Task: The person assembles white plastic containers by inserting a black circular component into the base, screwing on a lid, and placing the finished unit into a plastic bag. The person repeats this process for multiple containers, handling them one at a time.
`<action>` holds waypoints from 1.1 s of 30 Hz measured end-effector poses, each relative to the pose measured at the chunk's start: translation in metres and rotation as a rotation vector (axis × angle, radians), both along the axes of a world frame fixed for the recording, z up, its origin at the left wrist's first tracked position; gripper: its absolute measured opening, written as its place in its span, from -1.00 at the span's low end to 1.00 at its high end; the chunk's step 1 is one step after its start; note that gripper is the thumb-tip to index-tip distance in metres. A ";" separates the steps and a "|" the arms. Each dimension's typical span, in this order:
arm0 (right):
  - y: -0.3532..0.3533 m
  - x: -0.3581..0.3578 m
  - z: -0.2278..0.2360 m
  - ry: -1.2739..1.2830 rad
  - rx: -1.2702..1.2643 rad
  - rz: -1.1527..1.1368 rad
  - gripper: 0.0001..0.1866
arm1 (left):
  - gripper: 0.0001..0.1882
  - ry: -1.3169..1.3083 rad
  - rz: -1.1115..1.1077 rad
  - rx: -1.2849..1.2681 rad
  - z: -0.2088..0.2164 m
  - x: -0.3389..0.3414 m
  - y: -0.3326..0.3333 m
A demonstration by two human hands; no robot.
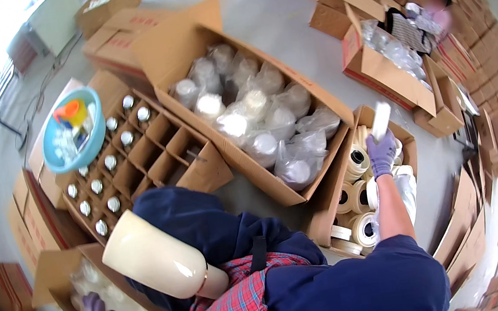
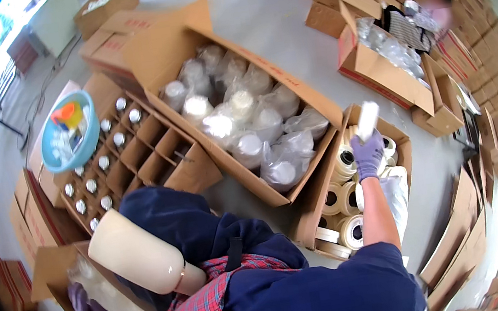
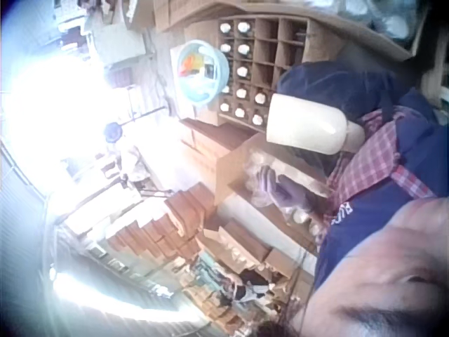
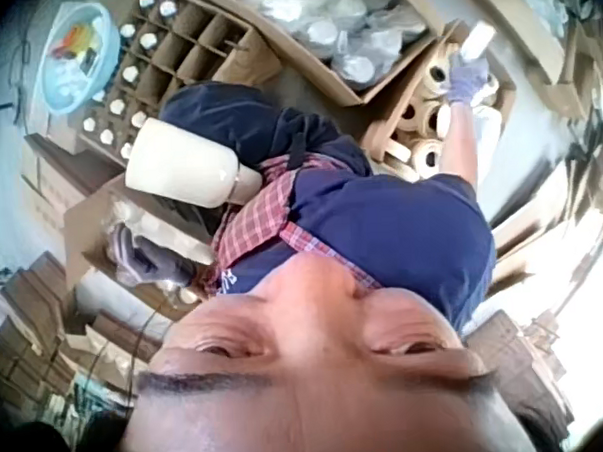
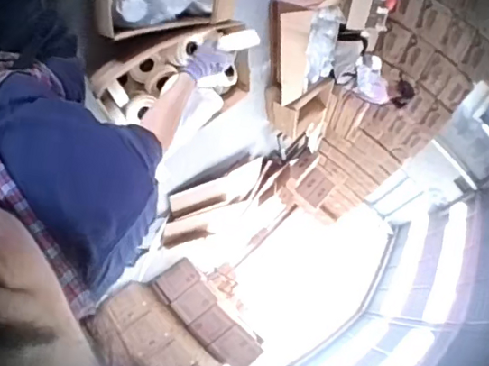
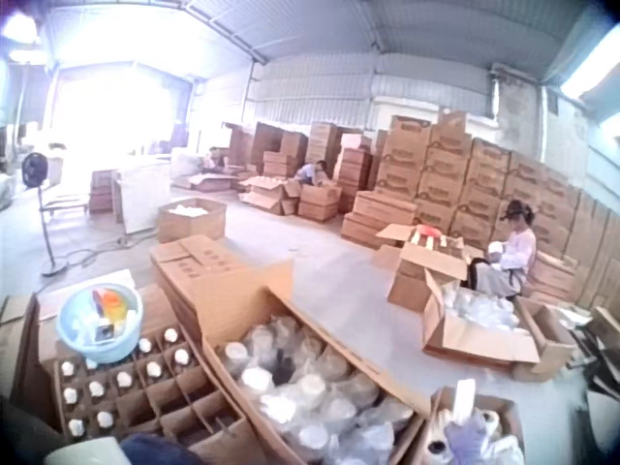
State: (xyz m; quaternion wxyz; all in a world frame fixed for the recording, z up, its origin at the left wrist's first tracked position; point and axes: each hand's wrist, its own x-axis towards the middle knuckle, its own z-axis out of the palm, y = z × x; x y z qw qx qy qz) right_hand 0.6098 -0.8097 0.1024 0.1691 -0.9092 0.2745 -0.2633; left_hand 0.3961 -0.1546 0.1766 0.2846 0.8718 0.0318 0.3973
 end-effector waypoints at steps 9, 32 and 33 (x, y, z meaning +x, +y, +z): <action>0.371 -0.003 0.101 0.196 1.235 1.884 -0.22 | -0.18 0.015 -0.610 -1.366 -0.045 0.054 -0.071; 0.509 0.004 0.140 -0.440 0.245 2.129 -0.24 | -0.22 -0.145 -0.115 -0.914 0.024 0.070 -0.033; 0.514 0.004 0.139 -0.286 0.373 2.116 -0.27 | -0.21 -0.136 -0.051 -0.787 0.029 0.075 -0.043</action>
